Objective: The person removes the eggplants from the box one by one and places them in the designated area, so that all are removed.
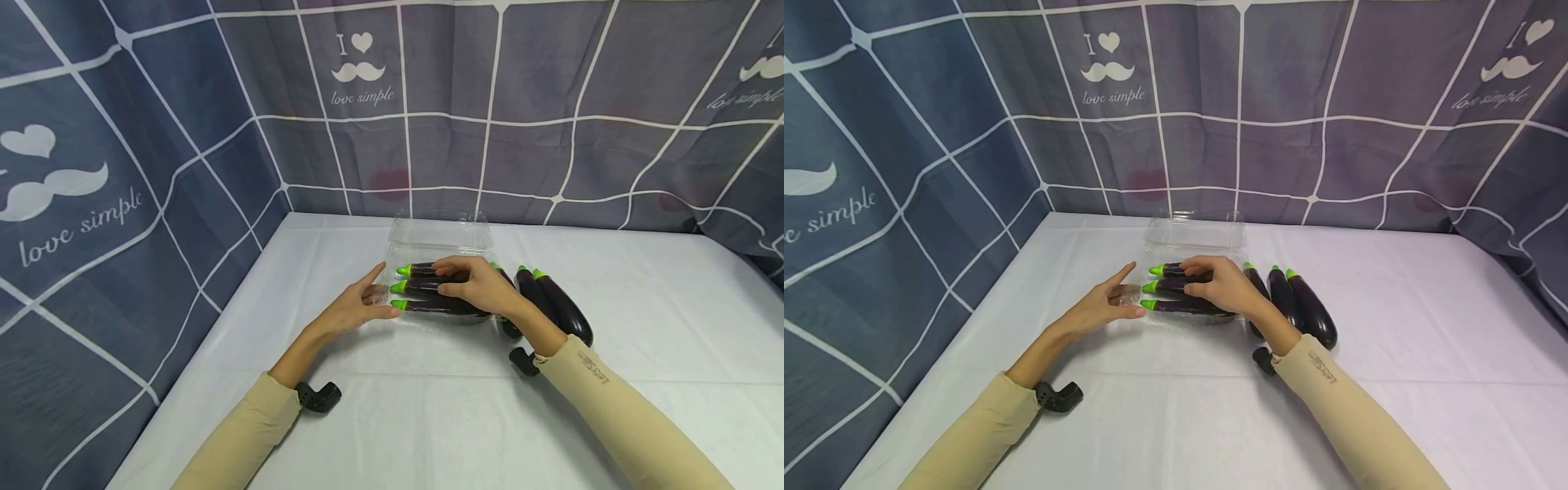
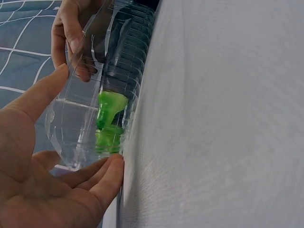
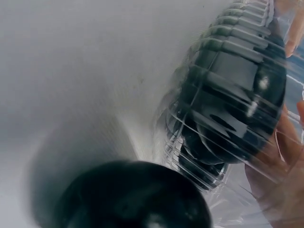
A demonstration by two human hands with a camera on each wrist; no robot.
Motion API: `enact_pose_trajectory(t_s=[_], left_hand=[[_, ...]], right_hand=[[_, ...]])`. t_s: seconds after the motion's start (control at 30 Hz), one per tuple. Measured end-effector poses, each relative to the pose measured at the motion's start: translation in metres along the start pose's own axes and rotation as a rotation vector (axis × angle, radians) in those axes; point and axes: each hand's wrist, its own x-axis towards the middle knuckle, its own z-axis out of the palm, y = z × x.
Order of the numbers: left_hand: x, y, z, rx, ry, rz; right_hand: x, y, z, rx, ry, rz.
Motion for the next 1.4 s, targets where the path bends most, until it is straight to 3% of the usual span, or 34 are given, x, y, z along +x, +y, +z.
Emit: enact_pose_trajectory(t_s=[0.3, 0.77, 1.07, 1.4], left_hand=[[0.0, 0.0014, -0.0002, -0.021, -0.014, 0.001], [0.0002, 0.0005, 0.0007, -0.006, 0.009, -0.006], [0.0004, 0.0009, 0.0007, -0.009, 0.0, -0.005], [-0.0006, 0.0, 0.0001, -0.015, 0.001, -0.004]], right_hand=[[0.0075, 0.0087, -0.0001, 0.017, -0.055, 0.07], [0.0098, 0.0082, 0.0066, -0.263, -0.044, 0.014], [0.0108, 0.0081, 0.008, -0.317, -0.073, 0.021], [0.0102, 0.01, 0.0093, -0.305, -0.079, -0.081]])
